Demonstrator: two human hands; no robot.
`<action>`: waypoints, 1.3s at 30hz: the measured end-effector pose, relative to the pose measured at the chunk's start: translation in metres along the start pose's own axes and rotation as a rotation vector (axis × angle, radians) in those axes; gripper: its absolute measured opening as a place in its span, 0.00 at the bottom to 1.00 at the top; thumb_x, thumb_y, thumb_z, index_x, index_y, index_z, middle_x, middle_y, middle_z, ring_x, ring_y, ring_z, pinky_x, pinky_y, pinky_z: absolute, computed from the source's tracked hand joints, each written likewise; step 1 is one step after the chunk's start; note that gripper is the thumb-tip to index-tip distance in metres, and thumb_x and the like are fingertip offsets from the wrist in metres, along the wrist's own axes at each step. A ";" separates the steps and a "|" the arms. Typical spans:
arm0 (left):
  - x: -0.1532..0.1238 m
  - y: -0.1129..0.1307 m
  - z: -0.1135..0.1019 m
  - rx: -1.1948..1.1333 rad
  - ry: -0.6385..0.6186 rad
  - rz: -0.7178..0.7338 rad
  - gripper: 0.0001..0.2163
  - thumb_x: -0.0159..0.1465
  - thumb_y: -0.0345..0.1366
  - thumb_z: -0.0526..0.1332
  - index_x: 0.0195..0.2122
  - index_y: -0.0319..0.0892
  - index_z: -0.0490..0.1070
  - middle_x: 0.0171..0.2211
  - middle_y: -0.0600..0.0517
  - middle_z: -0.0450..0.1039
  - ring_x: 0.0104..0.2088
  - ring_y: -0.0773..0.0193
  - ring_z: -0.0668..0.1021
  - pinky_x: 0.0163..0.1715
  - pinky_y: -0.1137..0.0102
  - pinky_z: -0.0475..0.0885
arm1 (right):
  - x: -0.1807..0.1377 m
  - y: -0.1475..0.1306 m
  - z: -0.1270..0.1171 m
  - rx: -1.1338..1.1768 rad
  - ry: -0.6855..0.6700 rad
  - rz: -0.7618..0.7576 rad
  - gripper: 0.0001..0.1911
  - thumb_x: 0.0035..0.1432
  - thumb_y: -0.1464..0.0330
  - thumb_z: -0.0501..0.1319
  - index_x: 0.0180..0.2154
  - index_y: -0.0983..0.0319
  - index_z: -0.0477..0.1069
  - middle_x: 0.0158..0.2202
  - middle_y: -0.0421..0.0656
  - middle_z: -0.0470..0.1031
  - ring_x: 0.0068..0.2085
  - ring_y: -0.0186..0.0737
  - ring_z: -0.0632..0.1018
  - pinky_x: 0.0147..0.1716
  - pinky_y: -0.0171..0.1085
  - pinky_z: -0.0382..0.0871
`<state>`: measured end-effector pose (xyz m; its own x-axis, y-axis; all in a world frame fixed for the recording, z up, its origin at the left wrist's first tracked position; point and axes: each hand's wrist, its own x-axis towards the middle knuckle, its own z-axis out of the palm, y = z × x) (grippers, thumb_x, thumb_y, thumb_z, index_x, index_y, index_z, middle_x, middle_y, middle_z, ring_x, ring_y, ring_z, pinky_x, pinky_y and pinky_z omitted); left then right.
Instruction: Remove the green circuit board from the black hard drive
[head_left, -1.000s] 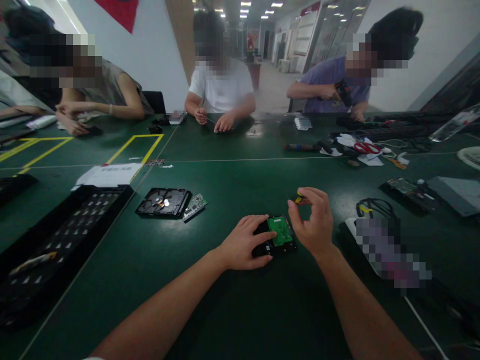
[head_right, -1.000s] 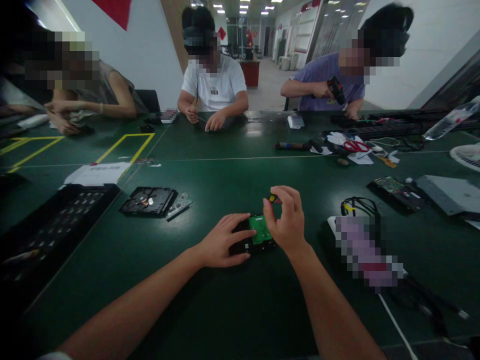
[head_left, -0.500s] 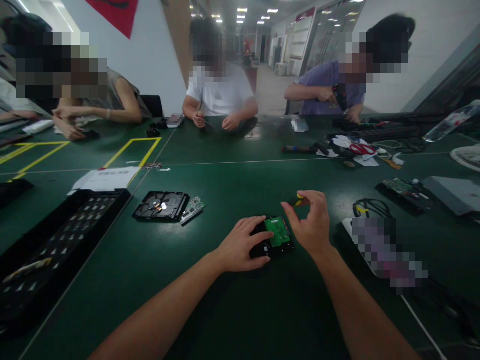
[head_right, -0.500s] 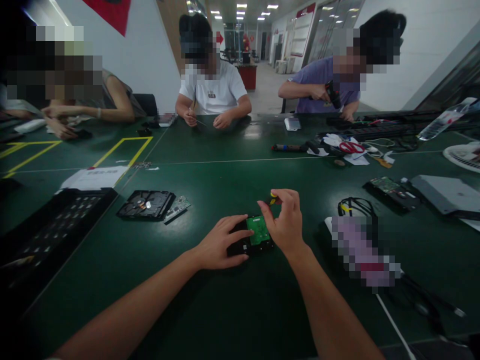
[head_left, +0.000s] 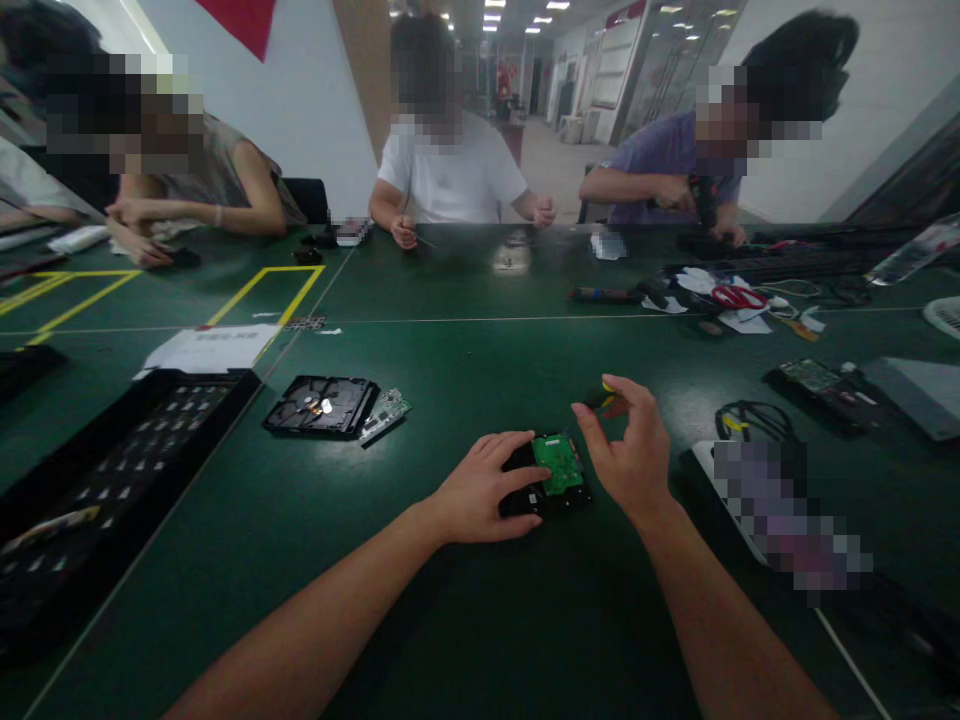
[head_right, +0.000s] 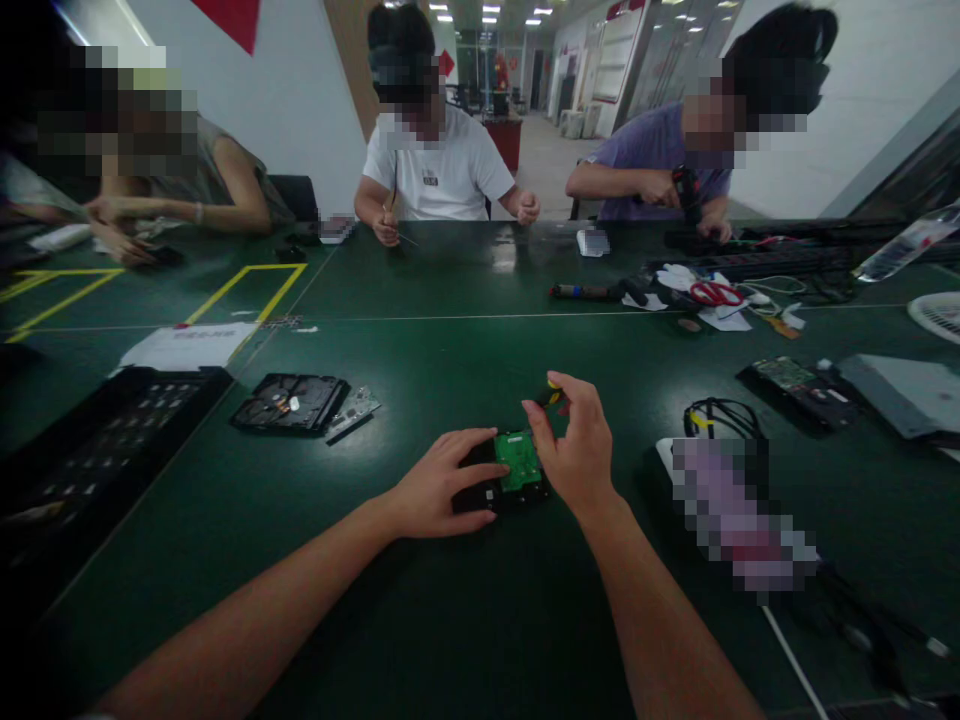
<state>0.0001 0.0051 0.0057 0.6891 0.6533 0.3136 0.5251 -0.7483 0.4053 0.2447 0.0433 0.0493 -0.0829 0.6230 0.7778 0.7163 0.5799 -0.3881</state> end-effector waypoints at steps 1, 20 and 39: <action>0.000 0.001 0.000 0.005 -0.001 -0.001 0.28 0.65 0.53 0.66 0.64 0.49 0.70 0.72 0.39 0.52 0.70 0.41 0.62 0.66 0.45 0.61 | 0.000 0.000 0.000 0.004 -0.014 -0.006 0.26 0.66 0.66 0.65 0.63 0.56 0.63 0.53 0.49 0.75 0.41 0.45 0.79 0.43 0.48 0.78; -0.003 0.005 0.001 0.040 0.007 0.006 0.28 0.65 0.52 0.66 0.64 0.48 0.71 0.72 0.39 0.54 0.70 0.41 0.63 0.66 0.45 0.60 | -0.005 -0.005 0.004 0.044 0.072 -0.023 0.24 0.65 0.69 0.66 0.60 0.56 0.63 0.49 0.48 0.76 0.40 0.45 0.81 0.42 0.49 0.80; -0.003 0.004 0.003 0.036 0.001 -0.006 0.28 0.65 0.53 0.66 0.64 0.49 0.71 0.72 0.40 0.54 0.70 0.42 0.62 0.67 0.46 0.60 | -0.002 -0.007 0.003 0.072 0.030 -0.094 0.25 0.65 0.69 0.67 0.61 0.54 0.64 0.50 0.48 0.74 0.44 0.47 0.79 0.39 0.47 0.81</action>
<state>0.0017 0.0001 0.0038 0.6852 0.6580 0.3124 0.5467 -0.7480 0.3764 0.2379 0.0393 0.0490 -0.1253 0.5486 0.8266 0.6550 0.6716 -0.3464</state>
